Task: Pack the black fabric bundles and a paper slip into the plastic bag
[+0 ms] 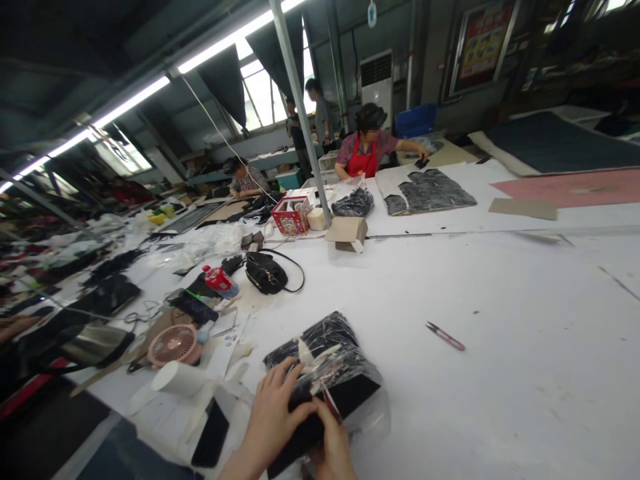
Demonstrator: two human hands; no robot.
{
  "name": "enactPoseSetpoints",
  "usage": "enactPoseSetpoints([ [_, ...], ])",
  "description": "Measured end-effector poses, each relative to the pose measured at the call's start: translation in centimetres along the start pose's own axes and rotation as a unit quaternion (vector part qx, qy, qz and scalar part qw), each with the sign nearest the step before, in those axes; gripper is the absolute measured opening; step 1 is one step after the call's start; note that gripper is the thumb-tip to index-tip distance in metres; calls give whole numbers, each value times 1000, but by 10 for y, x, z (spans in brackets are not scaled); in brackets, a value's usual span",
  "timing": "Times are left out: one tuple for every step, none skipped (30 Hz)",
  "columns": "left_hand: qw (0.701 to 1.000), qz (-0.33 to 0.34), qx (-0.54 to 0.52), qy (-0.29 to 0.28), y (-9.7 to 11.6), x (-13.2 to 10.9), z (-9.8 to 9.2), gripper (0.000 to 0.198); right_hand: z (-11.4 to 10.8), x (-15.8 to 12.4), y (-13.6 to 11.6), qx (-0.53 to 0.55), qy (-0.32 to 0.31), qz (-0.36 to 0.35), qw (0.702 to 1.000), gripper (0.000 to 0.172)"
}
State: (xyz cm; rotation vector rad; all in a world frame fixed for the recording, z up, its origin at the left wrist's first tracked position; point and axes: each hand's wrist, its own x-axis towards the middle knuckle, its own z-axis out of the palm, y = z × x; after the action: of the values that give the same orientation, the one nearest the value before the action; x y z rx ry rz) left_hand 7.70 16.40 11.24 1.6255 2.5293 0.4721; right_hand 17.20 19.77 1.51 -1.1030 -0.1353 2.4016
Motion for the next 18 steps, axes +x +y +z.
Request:
enactPoseSetpoints([
  [1000, -15, -9, -10, -10, 1, 1, 27, 2, -1, 0, 14, 7, 7, 1000, 55],
  [999, -24, -18, -21, -20, 2, 4, 18, 3, -2, 0, 27, 10, 11, 1000, 56],
  [999, -25, -24, -26, -27, 1, 8, 23, 4, -3, 0, 38, 8, 14, 999, 55],
  [999, -19, -24, -20, -32, -1, 12, 30, 5, -3, 1, 46, 3, 17, 999, 54],
  [1000, -8, -20, -6, -35, -3, 16, 34, 5, -4, 1, 52, 0, 19, 998, 52],
  [1000, 7, -16, 13, -37, -6, 18, 34, 4, -3, 2, 58, -3, 21, 998, 50],
  [999, 24, -15, 27, -37, -10, 20, 32, 3, -2, 2, 60, -5, 23, 998, 49],
  [999, 41, -18, 31, -36, -13, 21, 31, 1, -2, 2, 58, -6, 24, 998, 48],
  [998, 60, -24, 27, -34, -17, 22, 30, -2, -1, 1, 50, -7, 24, 998, 46],
  [996, 83, -31, 19, -33, -21, 23, 29, -6, -1, -1, 35, -10, 23, 999, 44],
  [993, 112, -36, 13, -31, -24, 24, 28, -11, -1, -3, 13, -16, 23, 1000, 41],
  [989, 144, -39, 13, -30, -27, 27, 29, -16, -1, -6, -14, -23, 23, 999, 37],
  [983, 177, -40, 21, -28, -30, 30, 30, -22, -2, -10, -45, -31, 24, 998, 33],
  [977, 206, -41, 35, -26, -31, 33, 31, -28, -3, -13, -77, -38, 21, 996, 30],
  [971, 228, -46, 48, -23, -32, 35, 32, -34, -4, -15, -103, -39, 17, 994, 26],
  [968, 237, -57, 57, -20, -32, 35, 33, -39, -5, -16, -115, -34, 9, 993, 24],
  [968, 233, -74, 53, -16, -31, 34, 32, -43, -6, -16, -112, -24, -1, 993, 24],
  [970, 221, -97, 38, -12, -29, 31, 31, -47, -7, -15, -97, -12, -13, 995, 27],
])
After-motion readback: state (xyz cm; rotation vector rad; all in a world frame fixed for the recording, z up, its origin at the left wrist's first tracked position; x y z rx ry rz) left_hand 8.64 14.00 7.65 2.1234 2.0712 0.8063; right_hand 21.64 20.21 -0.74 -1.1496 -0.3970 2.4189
